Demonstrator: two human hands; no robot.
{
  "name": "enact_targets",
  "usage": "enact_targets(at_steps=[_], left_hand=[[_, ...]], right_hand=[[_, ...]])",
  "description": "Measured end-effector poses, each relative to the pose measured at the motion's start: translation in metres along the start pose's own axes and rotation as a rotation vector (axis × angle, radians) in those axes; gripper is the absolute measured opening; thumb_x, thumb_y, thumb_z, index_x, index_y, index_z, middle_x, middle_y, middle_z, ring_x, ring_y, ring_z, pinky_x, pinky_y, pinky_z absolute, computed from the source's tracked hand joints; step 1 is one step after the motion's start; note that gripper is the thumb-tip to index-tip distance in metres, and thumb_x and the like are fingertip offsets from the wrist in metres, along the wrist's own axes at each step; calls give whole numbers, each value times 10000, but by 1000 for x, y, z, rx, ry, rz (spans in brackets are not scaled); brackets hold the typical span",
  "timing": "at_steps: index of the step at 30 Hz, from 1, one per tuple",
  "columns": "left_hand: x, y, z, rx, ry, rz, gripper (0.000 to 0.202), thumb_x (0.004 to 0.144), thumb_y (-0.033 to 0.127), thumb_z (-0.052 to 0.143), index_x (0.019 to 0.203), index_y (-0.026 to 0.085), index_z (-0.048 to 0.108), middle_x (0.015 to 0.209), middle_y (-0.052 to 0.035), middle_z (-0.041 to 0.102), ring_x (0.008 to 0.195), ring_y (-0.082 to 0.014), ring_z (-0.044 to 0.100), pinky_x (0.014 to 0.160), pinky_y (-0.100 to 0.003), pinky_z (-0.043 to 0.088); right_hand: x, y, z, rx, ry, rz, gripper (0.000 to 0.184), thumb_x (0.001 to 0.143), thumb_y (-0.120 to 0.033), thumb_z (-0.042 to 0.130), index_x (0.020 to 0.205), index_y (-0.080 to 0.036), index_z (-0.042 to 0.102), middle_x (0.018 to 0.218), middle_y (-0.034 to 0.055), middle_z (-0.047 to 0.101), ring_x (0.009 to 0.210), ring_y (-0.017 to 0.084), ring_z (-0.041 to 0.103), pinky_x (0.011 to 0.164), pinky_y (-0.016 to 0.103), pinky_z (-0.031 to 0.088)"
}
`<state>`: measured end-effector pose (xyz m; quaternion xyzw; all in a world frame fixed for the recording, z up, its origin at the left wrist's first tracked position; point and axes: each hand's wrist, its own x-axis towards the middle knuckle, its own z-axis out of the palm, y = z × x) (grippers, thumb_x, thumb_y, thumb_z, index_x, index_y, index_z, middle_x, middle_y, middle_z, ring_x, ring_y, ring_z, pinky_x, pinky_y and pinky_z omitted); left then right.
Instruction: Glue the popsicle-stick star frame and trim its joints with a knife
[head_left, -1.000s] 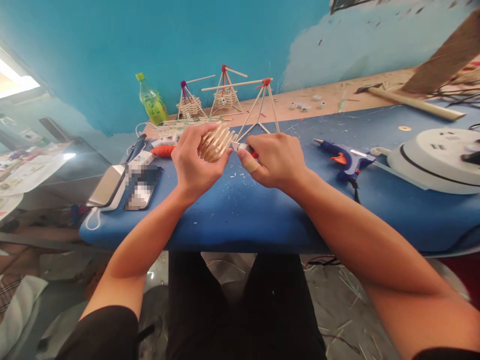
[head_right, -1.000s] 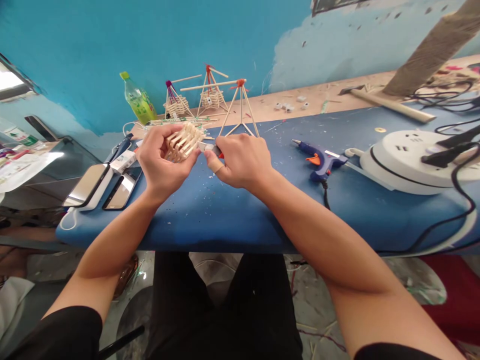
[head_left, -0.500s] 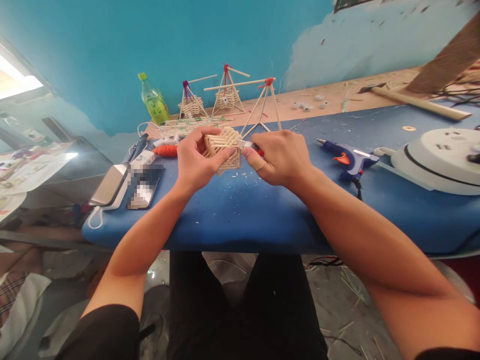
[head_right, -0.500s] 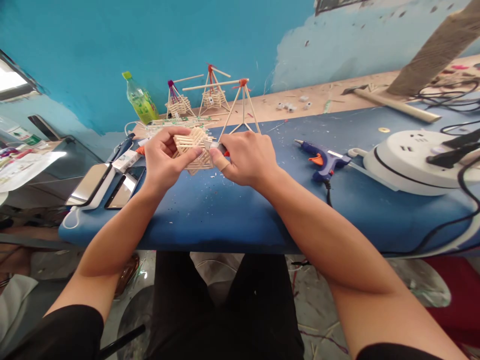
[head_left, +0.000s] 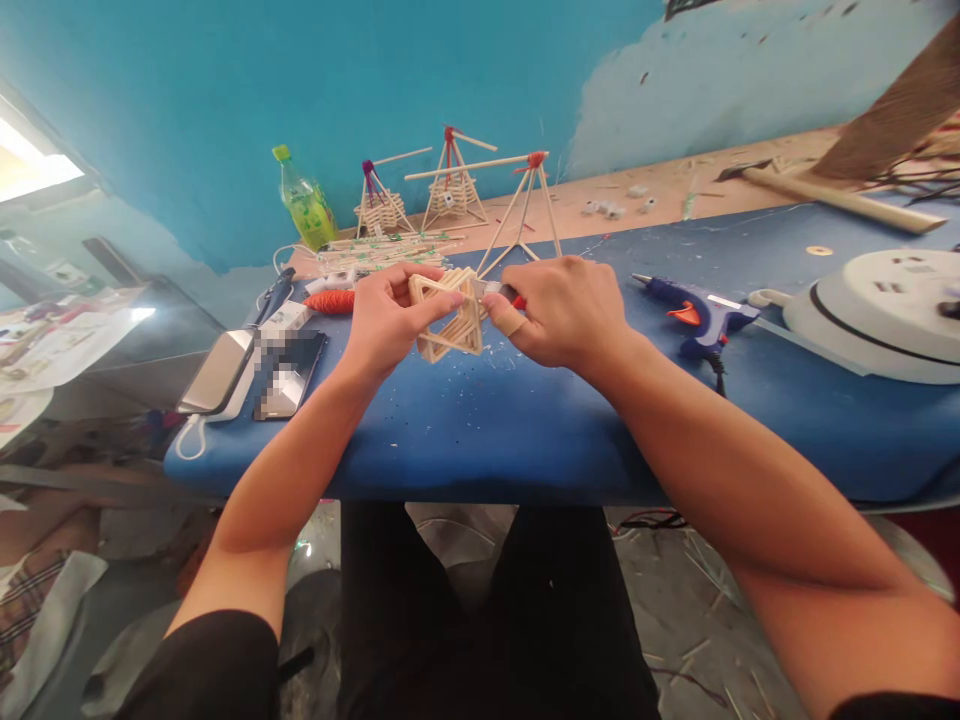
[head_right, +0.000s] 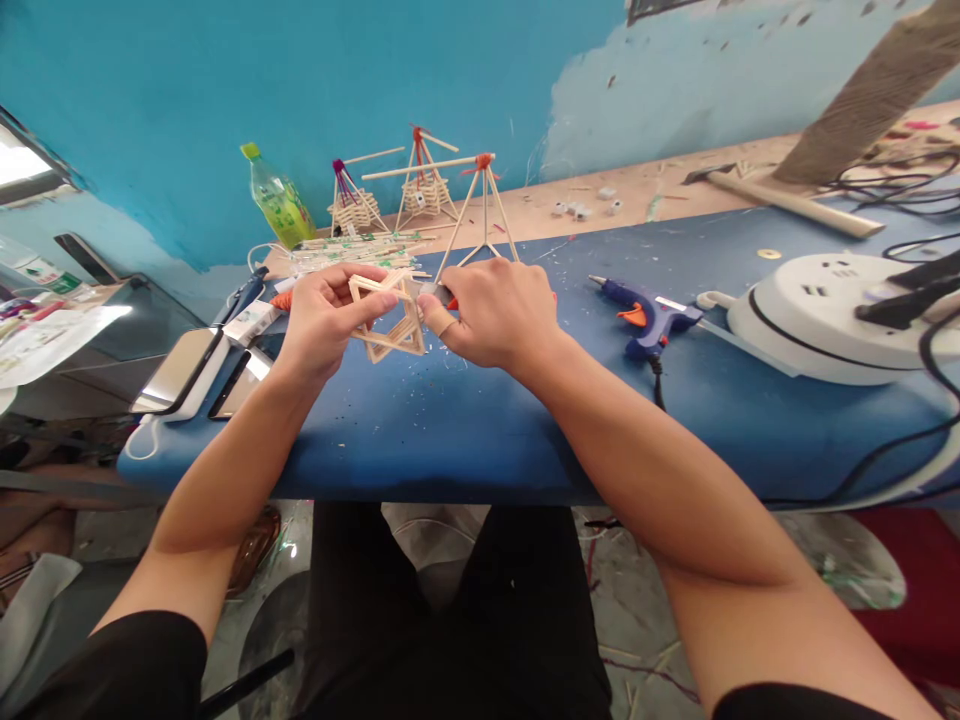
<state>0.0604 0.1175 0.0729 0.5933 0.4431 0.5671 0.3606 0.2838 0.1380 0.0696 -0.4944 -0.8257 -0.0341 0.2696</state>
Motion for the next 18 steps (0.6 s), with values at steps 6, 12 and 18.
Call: enact_targets(at_steps=[6, 12, 18], left_hand=[[4, 0, -8, 15, -34, -32, 375, 624, 409, 1030, 857, 200, 823, 713, 4, 733, 649, -140, 641, 654, -310, 553], [0, 0, -6, 7, -274, -211, 433, 571, 382, 1067, 890, 176, 858, 748, -32, 755, 616, -139, 629, 596, -305, 472], [3, -6, -2, -19, -218, -217, 410, 622, 518, 1063, 778, 212, 837, 599, -8, 665, 531, -130, 540, 532, -297, 399]], right_hand=[[1, -3, 3, -1, -3, -12, 508, 1002, -657, 485, 785, -230, 656, 758, 96, 674, 660, 203, 474, 684, 369, 225], [10, 21, -9, 11, 34, 231, 442, 1074, -544, 438, 761, -258, 558, 813, 118, 648, 728, 231, 442, 716, 408, 244], [13, 19, -4, 585, 40, 36, 400, 1020, -566, 473, 742, -283, 423, 718, 13, 465, 738, 204, 458, 717, 385, 360]])
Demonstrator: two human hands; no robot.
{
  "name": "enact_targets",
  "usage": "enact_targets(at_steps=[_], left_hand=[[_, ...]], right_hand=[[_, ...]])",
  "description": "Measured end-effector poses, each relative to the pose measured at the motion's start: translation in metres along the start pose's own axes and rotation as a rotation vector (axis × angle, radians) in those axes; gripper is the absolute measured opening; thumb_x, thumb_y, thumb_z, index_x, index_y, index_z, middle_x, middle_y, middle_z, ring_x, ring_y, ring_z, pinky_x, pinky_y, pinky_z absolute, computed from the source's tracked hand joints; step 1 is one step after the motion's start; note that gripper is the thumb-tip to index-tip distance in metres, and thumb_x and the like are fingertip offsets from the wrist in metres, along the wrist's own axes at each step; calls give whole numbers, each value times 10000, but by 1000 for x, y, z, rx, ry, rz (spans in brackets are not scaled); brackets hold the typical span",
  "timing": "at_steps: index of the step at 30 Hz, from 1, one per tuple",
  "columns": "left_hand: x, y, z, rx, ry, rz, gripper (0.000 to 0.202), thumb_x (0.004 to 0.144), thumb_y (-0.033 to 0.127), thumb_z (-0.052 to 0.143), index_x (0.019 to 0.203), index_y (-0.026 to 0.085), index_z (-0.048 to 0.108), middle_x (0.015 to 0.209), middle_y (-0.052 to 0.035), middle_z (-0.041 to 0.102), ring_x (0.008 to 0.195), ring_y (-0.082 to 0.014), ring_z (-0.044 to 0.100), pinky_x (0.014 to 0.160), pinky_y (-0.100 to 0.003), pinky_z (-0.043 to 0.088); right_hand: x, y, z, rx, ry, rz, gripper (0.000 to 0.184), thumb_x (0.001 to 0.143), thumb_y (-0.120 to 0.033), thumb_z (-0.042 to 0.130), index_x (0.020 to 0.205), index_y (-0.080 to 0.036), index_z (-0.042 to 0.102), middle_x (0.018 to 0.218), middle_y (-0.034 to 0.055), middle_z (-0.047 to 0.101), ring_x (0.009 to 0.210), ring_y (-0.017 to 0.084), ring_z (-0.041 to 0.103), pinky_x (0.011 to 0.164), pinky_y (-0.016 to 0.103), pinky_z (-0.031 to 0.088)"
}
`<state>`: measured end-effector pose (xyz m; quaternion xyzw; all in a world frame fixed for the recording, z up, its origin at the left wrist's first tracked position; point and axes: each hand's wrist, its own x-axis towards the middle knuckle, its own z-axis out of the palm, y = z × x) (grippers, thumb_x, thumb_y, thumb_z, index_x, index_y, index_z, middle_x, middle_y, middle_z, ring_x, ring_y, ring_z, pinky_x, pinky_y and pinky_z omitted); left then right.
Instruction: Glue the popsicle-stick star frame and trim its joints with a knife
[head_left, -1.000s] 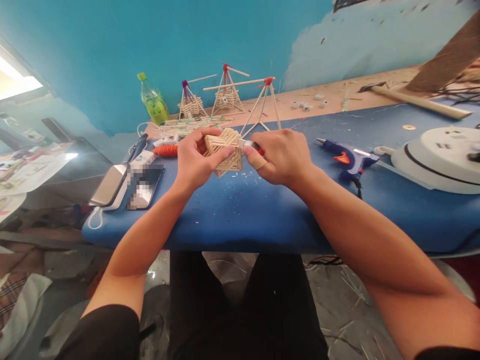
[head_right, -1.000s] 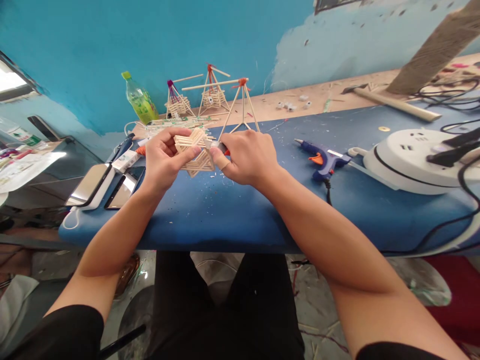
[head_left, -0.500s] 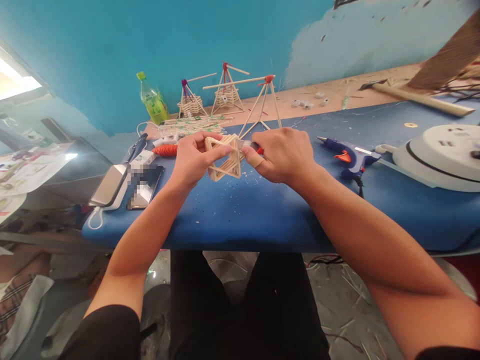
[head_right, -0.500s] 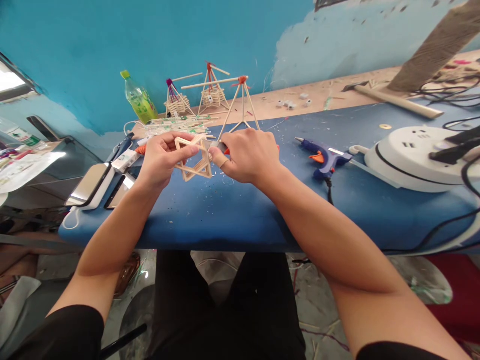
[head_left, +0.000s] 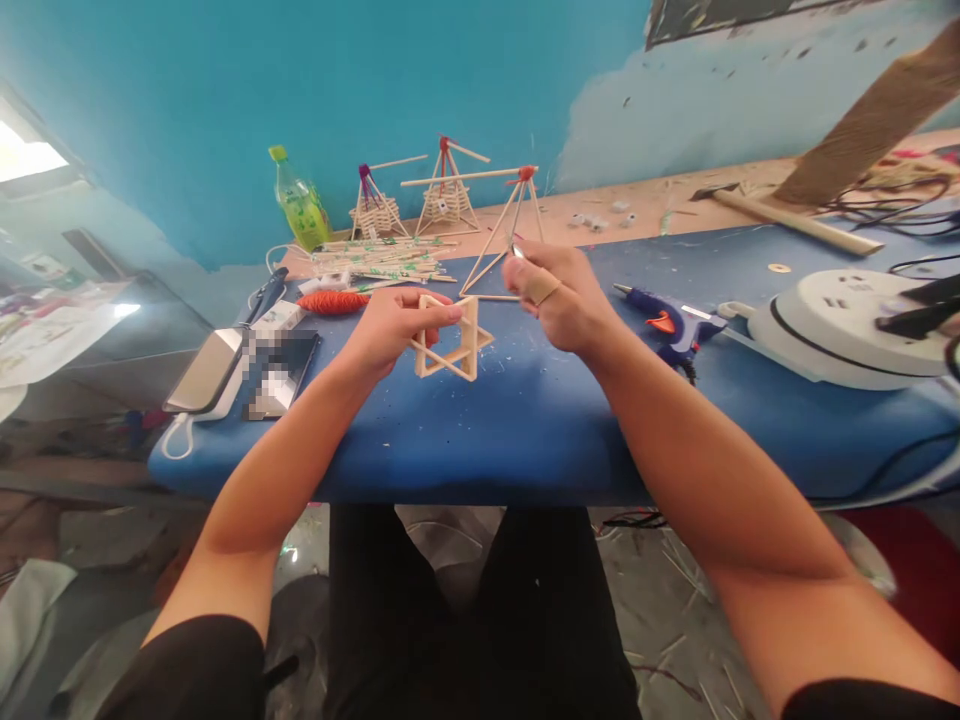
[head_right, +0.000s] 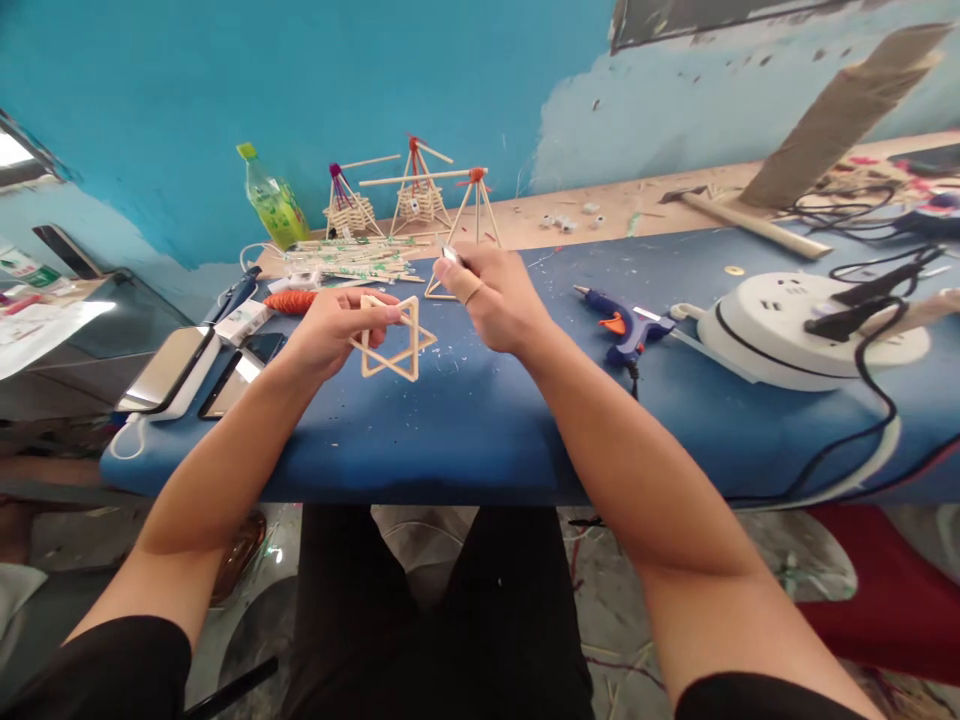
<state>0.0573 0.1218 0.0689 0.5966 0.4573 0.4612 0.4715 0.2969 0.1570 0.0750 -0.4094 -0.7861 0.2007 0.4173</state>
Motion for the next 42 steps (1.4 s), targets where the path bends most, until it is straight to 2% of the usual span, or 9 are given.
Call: enact_targets(at_steps=[5, 9, 14, 19, 25, 28, 32, 37, 42], left_hand=[[1, -1, -3, 2, 37, 31, 424, 636, 510, 1063, 808, 201, 829, 597, -1, 655, 547, -145, 572, 547, -307, 408], [-1, -3, 2, -8, 52, 28, 444, 615, 503, 1076, 813, 203, 816, 629, 5, 669, 557, -146, 594, 553, -311, 446], [-2, -3, 6, 4, 105, 18, 462, 589, 500, 1075, 817, 197, 811, 646, 2, 701, 568, -141, 616, 556, -298, 470], [-3, -2, 7, 1, 113, 18, 495, 589, 486, 1081, 868, 173, 818, 680, -17, 717, 589, -163, 654, 566, -310, 495], [-3, 0, 6, -90, 83, 14, 514, 607, 480, 1086, 908, 160, 817, 729, -28, 748, 648, -175, 711, 634, -319, 563], [-4, 3, 6, -97, 90, -12, 507, 595, 470, 1075, 900, 157, 818, 726, -26, 757, 670, -167, 716, 653, -309, 575], [-6, 4, 8, -92, 107, -8, 488, 596, 454, 1055, 891, 154, 810, 709, -22, 762, 676, -161, 715, 668, -302, 570], [-4, -2, 10, -54, 112, -22, 434, 625, 416, 1027, 890, 155, 801, 711, -23, 765, 671, -160, 712, 670, -306, 555], [0, -6, 10, -59, 137, -60, 447, 616, 391, 1023, 916, 145, 801, 728, -26, 777, 681, -165, 729, 680, -310, 566]], right_hand=[[-7, -12, 18, 283, -37, -19, 345, 808, -577, 763, 921, -268, 660, 883, 13, 655, 717, 165, 493, 650, 359, 419], [-9, -11, 20, 240, -3, 27, 254, 830, -503, 768, 840, -253, 722, 728, 0, 622, 644, 152, 437, 624, 363, 380], [-6, -6, 24, 226, 62, 46, 203, 837, -416, 740, 779, -221, 731, 725, 31, 687, 697, 177, 541, 691, 370, 443], [1, -1, 24, 167, 24, 95, 217, 895, -378, 697, 752, -219, 661, 700, 3, 627, 690, 160, 506, 710, 356, 438], [6, 5, 24, 83, 140, 89, 27, 835, -240, 689, 831, -214, 695, 812, 30, 706, 756, 185, 580, 787, 380, 471], [2, 2, 25, 225, 136, 14, 71, 832, -262, 709, 888, -220, 722, 867, 28, 723, 691, 153, 519, 710, 359, 448], [-5, -3, 27, 309, 67, 10, 172, 838, -384, 808, 849, -226, 742, 750, 0, 676, 581, 115, 407, 589, 345, 336], [-5, -3, 29, 310, 76, 53, 190, 819, -356, 799, 717, -206, 742, 687, 18, 683, 643, 144, 504, 637, 353, 392], [-2, -1, 30, 257, 101, 55, 186, 814, -319, 739, 670, -202, 720, 618, -15, 586, 645, 138, 477, 679, 360, 398]])
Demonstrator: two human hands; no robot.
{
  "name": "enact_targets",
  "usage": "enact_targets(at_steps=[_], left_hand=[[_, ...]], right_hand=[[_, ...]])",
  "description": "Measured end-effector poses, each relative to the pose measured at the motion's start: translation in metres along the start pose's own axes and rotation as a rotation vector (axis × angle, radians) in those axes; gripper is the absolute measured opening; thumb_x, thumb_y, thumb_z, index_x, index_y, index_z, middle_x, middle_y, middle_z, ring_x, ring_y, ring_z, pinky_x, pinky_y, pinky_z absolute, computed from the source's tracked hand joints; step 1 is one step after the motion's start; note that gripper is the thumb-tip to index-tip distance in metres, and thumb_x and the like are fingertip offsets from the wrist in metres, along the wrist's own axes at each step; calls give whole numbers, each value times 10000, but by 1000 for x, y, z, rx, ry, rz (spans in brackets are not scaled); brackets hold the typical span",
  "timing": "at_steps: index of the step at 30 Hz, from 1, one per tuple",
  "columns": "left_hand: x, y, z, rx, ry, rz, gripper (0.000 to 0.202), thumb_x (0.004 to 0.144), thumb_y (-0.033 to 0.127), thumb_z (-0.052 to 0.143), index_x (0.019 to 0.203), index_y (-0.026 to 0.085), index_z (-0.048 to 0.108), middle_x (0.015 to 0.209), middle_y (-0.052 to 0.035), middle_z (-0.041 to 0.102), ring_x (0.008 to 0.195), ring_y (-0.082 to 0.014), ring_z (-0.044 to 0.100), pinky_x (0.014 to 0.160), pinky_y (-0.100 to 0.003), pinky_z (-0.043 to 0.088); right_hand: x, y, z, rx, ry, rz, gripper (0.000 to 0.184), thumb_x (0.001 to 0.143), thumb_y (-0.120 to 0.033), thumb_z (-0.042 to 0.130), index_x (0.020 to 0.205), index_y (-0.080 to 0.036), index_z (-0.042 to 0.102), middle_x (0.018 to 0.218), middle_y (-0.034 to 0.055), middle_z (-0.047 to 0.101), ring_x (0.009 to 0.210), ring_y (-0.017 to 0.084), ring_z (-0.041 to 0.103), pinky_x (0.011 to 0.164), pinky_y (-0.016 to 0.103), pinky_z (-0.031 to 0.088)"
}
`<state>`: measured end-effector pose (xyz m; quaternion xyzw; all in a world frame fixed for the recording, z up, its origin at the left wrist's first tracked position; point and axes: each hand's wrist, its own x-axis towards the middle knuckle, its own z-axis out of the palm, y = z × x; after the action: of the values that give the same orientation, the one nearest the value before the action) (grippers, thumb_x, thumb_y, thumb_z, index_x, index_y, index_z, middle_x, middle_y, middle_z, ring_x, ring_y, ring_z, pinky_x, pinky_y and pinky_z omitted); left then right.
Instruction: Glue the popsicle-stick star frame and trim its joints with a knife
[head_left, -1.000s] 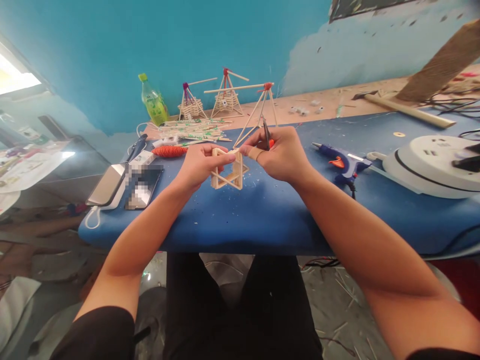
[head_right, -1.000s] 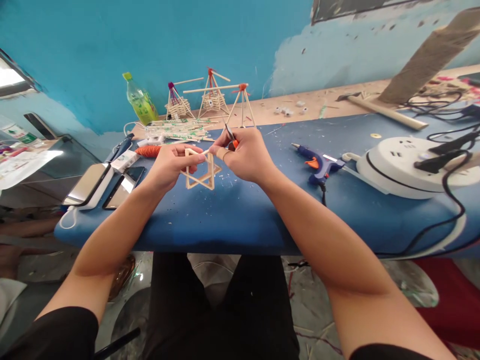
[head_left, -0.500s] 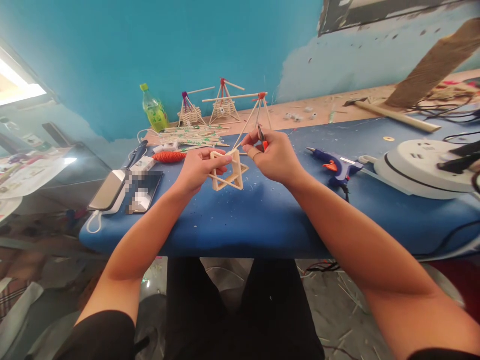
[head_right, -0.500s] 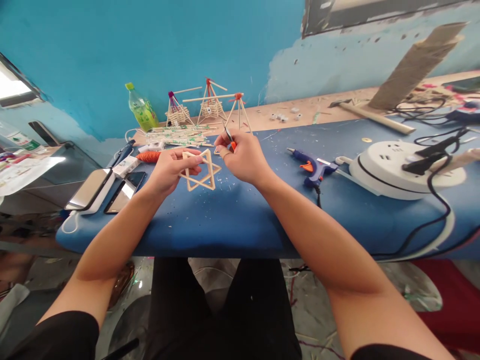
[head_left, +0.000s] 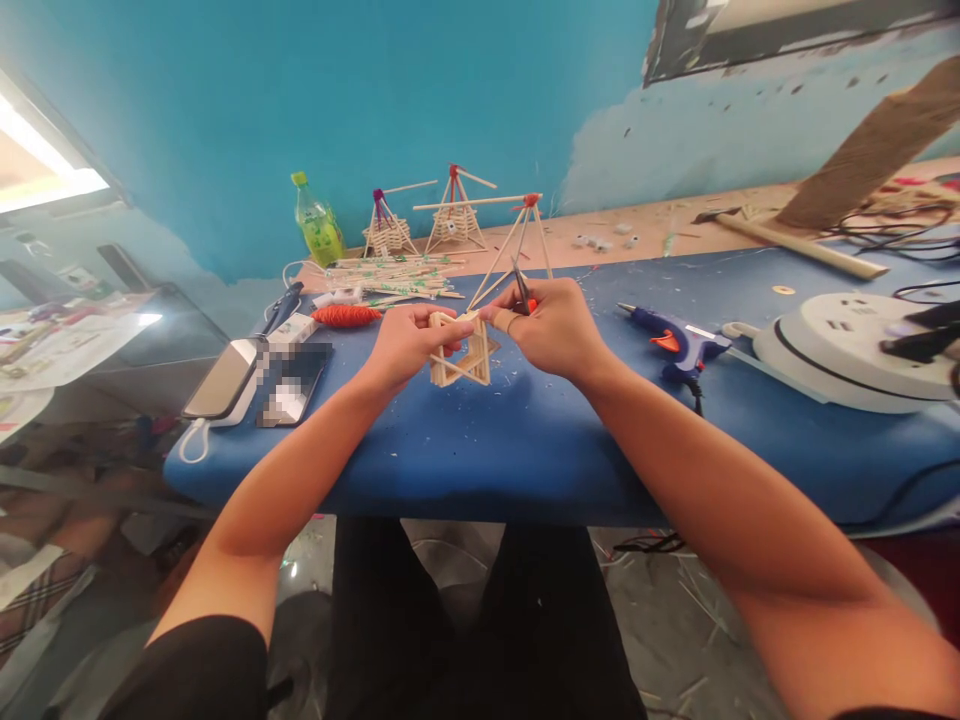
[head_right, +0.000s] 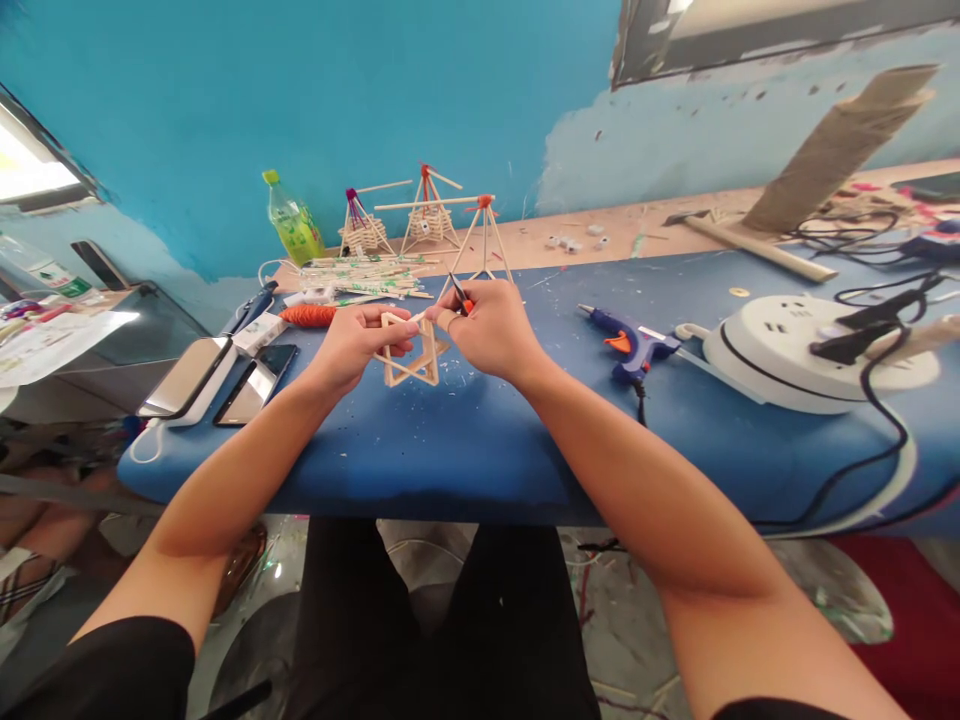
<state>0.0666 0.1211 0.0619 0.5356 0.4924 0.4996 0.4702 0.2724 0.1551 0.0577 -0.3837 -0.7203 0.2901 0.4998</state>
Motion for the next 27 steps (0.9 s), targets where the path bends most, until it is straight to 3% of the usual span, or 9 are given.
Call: enact_targets(at_steps=[5, 11, 19, 27], left_hand=[[1, -1, -1, 3, -7, -10, 450, 637, 381, 1031, 943, 145, 801, 754, -31, 794, 696, -169, 745, 697, -313, 571], [1, 1, -2, -42, -23, 0, 526, 594, 404, 1051, 980, 145, 803, 770, -25, 794, 713, -174, 752, 724, -329, 593], [0, 3, -3, -32, -7, 40, 503, 607, 427, 1027, 961, 150, 801, 756, -22, 782, 708, -176, 747, 728, -339, 593], [-1, 0, 0, 76, 31, 63, 488, 652, 422, 1029, 988, 156, 795, 739, -15, 781, 681, -167, 724, 693, -320, 562]], right_hand=[[1, 2, 1, -22, 8, 7, 215, 835, -327, 711, 659, -212, 667, 631, -19, 559, 672, 147, 485, 706, 362, 406], [1, 4, 0, -61, 18, -87, 160, 895, -318, 675, 773, -215, 688, 741, 13, 667, 728, 168, 539, 744, 374, 419], [-3, 0, -2, -68, 24, -132, 117, 882, -287, 709, 842, -209, 787, 613, -37, 552, 589, 126, 415, 636, 351, 354], [-5, 7, -1, -304, 86, -318, 155, 859, -291, 693, 740, -216, 758, 647, 5, 641, 614, 153, 544, 693, 365, 434]])
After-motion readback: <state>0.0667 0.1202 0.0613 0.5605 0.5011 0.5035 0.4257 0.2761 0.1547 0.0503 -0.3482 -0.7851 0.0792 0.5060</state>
